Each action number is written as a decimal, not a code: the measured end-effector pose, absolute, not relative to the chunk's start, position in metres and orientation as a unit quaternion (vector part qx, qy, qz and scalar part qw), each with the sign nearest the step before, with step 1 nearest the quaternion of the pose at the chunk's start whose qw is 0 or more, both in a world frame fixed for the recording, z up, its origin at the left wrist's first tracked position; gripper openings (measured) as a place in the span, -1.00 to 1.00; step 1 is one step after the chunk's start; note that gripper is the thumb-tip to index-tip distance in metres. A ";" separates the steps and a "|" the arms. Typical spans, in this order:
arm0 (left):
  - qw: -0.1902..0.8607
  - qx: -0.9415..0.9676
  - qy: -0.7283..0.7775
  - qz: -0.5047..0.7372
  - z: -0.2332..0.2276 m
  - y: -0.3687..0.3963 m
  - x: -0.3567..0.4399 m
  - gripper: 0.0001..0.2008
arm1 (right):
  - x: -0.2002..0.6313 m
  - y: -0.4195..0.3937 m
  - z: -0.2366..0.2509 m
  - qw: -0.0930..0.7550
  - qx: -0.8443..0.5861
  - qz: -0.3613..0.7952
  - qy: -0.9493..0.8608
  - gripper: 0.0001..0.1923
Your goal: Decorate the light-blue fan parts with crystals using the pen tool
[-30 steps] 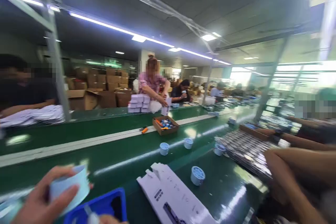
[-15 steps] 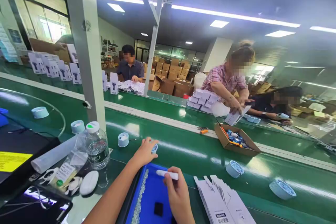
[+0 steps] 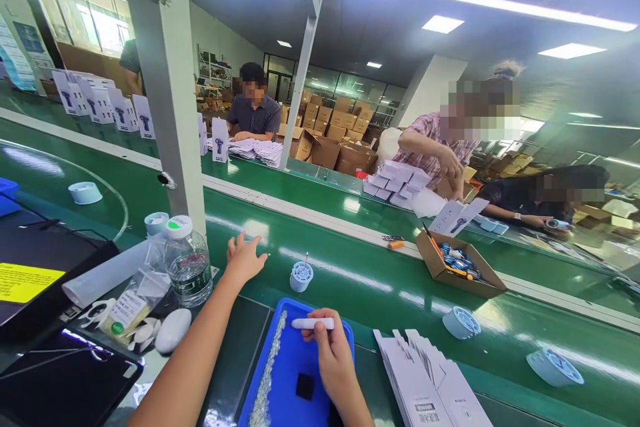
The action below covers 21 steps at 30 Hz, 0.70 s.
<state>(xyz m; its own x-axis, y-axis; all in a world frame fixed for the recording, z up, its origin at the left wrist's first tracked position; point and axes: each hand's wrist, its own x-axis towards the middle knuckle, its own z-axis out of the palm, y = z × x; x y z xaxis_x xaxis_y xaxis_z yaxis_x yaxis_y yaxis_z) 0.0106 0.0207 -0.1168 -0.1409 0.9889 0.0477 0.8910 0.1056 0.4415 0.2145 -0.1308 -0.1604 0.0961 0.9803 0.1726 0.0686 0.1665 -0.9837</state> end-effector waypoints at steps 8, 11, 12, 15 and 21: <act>0.174 0.657 0.706 0.196 -0.123 0.025 0.002 -0.53 | 0.213 -0.132 -0.160 0.560 -0.502 0.396 -0.527 -0.65; 0.189 0.658 0.695 0.221 -0.113 0.025 0.004 -0.55 | 0.215 -0.133 -0.161 0.557 -0.514 0.379 -0.530 -0.64; 0.194 0.657 0.691 0.231 -0.109 0.024 0.005 -0.55 | 0.217 -0.134 -0.162 0.554 -0.521 0.372 -0.532 -0.64; 0.207 0.657 0.677 0.257 -0.097 0.021 0.008 -0.55 | 0.221 -0.139 -0.163 0.543 -0.540 0.347 -0.542 -0.66; 0.226 0.672 0.637 0.305 -0.077 0.012 0.011 -0.57 | 0.227 -0.152 -0.155 0.507 -0.546 0.266 -0.612 -0.69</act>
